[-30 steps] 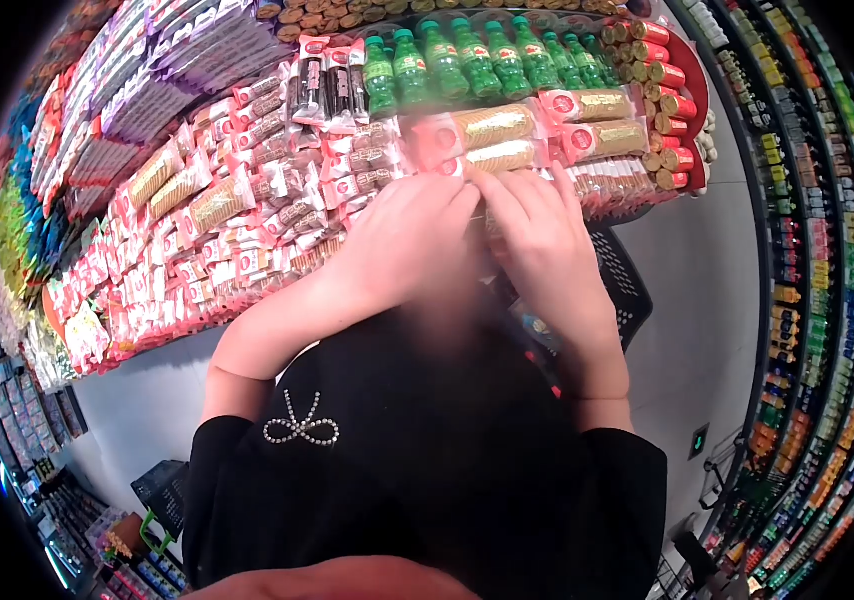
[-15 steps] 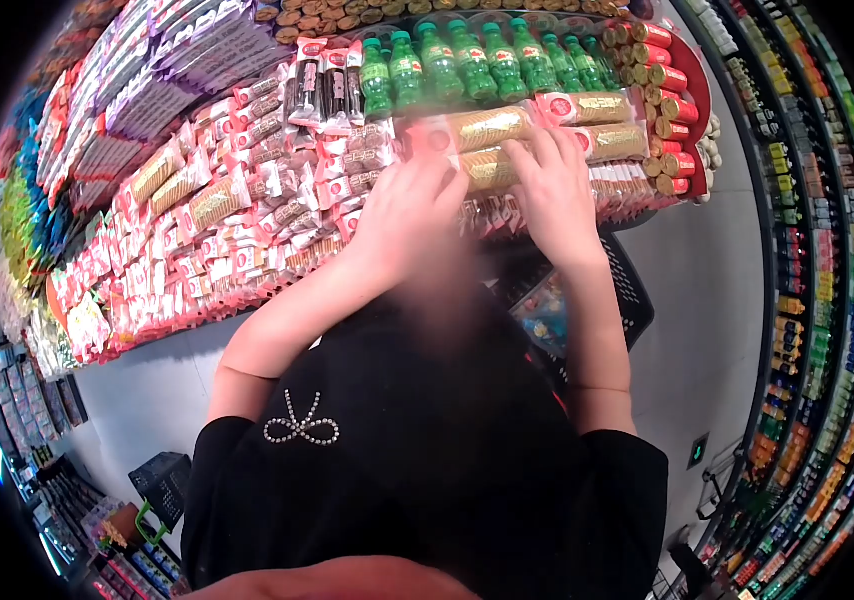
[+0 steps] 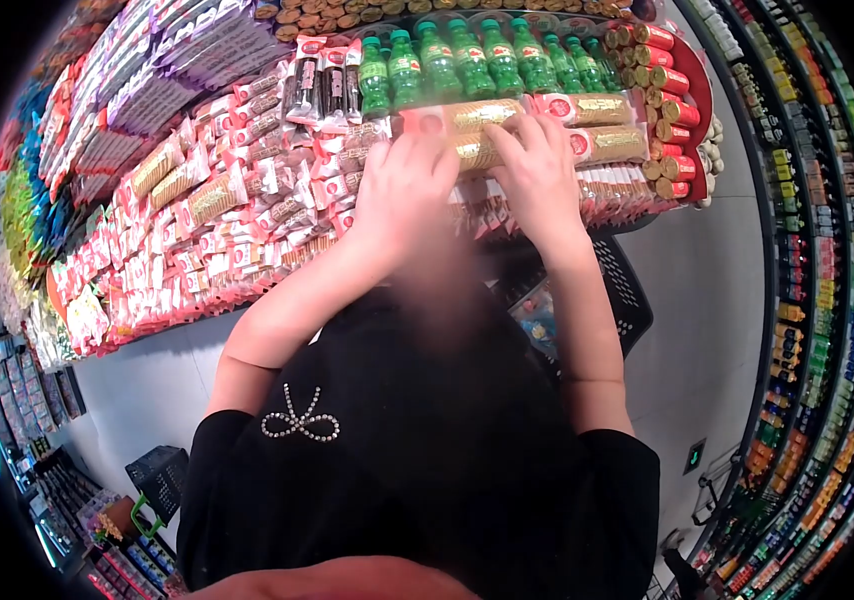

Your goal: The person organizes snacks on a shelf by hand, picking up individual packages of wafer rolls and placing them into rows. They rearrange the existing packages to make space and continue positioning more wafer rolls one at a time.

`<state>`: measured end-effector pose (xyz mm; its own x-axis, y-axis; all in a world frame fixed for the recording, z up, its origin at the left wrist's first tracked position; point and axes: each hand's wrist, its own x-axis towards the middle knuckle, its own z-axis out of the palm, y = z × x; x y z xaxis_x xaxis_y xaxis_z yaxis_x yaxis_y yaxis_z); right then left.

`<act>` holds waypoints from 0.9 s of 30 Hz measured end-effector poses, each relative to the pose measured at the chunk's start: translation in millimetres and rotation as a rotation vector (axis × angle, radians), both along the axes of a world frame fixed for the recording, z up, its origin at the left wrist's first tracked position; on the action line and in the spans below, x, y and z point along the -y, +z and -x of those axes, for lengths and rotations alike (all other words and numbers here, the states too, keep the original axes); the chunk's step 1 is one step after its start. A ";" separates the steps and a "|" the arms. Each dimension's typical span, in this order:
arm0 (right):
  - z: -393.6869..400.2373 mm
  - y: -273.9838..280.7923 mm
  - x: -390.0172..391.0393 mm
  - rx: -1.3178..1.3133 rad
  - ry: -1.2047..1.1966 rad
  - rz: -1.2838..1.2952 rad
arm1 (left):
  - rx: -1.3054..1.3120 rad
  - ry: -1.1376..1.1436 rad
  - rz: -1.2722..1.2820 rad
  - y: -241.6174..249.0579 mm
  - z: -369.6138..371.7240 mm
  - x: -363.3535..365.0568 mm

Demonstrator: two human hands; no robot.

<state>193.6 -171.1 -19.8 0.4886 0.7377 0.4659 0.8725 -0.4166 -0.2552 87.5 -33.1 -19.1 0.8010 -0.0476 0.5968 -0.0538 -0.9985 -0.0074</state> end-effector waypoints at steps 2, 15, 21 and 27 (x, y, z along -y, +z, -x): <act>0.7 -0.1 1.9 -0.001 0.000 0.000 | 0.007 -0.003 0.005 -0.4 -0.2 -0.3; 4.2 -0.5 3.9 -0.035 -0.001 0.027 | -0.056 -0.005 0.025 -1.7 8.2 -1.6; 2.7 -2.6 1.7 -0.004 0.034 0.024 | 0.033 -0.032 0.026 17.4 36.4 -8.8; 6.0 -0.1 3.2 -0.013 0.036 0.062 | 0.217 0.155 0.186 56.0 100.6 -73.9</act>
<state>187.6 -174.3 -19.8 0.4670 0.7820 0.4129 0.8840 -0.4006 -0.2411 -13.1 40.8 36.8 0.6431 0.1907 0.7416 0.0816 -0.9800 0.1813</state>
